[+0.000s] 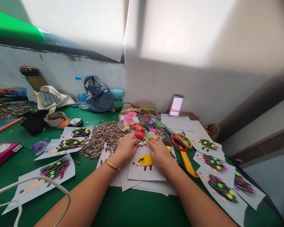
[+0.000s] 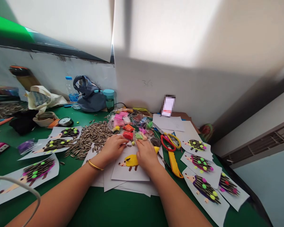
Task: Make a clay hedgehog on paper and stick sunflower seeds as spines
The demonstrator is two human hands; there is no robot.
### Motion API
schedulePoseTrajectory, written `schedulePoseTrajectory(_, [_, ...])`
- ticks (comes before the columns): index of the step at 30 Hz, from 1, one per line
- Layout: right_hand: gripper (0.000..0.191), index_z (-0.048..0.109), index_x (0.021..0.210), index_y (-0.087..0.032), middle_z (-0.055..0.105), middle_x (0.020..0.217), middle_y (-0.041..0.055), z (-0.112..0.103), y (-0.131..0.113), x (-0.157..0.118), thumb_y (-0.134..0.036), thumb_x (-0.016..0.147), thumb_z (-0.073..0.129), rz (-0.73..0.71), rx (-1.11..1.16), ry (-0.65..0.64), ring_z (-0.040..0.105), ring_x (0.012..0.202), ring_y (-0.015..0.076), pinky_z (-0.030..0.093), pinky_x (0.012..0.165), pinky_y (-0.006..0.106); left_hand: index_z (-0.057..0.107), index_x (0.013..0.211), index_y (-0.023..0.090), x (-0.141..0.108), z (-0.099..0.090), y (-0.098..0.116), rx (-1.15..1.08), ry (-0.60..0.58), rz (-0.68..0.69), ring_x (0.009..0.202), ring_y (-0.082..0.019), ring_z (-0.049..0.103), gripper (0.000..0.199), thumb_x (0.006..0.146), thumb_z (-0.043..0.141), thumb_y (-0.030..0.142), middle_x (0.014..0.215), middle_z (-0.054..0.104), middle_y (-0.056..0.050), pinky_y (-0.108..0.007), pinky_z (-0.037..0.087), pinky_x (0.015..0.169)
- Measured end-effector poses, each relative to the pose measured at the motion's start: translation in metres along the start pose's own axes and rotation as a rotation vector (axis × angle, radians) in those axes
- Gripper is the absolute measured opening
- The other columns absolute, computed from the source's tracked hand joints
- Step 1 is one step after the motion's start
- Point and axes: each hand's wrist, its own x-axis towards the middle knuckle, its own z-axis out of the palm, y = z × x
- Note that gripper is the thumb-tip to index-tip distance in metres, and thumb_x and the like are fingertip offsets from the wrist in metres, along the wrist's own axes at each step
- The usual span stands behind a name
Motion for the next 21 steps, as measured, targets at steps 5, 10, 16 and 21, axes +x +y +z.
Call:
schedulePoseTrajectory(5, [0.056, 0.056, 0.137, -0.010, 0.055, 0.143, 0.0129, 0.001, -0.003, -0.001, -0.010, 0.082, 0.046, 0.037, -0.031, -0.010, 0.048, 0.130, 0.0278, 0.034, 0.111, 0.041, 0.071, 0.115, 0.029, 0.007, 0.000, 0.005, 0.081, -0.041, -0.005, 0.115, -0.027, 0.051, 0.034, 0.090, 0.051, 0.018, 0.122, 0.067, -0.003, -0.040, 0.038, 0.090])
schedulePoseTrajectory(10, [0.058, 0.055, 0.138, -0.010, 0.055, 0.143, 0.0126, 0.002, -0.002, 0.000, -0.009, 0.081, 0.046, 0.043, -0.003, -0.005, 0.047, 0.131, 0.0265, 0.034, 0.112, 0.040, 0.073, 0.108, 0.028, 0.022, -0.003, 0.009, 0.149, -0.028, 0.040, 0.109, -0.026, 0.053, 0.029, 0.090, 0.052, 0.020, 0.114, 0.069, -0.005, -0.040, 0.036, 0.086])
schedulePoseTrajectory(16, [0.057, 0.057, 0.137, -0.010, 0.056, 0.142, 0.0117, 0.003, -0.002, 0.001, -0.010, 0.081, 0.045, 0.051, 0.018, -0.004, 0.048, 0.131, 0.0270, 0.032, 0.114, 0.039, 0.075, 0.084, 0.017, 0.038, 0.008, 0.019, 0.215, 0.011, -0.013, 0.097, -0.027, 0.055, 0.023, 0.090, 0.052, 0.020, 0.095, 0.070, -0.013, -0.042, 0.035, 0.084])
schedulePoseTrajectory(21, [0.053, 0.065, 0.128, -0.015, 0.063, 0.132, 0.0114, 0.004, 0.001, 0.001, -0.008, 0.078, 0.047, 0.000, 0.078, 0.092, 0.054, 0.123, 0.0263, 0.039, 0.108, 0.040, 0.073, 0.080, 0.015, 0.041, 0.008, 0.021, 0.185, 0.045, -0.002, 0.098, -0.029, 0.056, 0.022, 0.087, 0.053, 0.014, 0.091, 0.070, -0.014, -0.044, 0.036, 0.086])
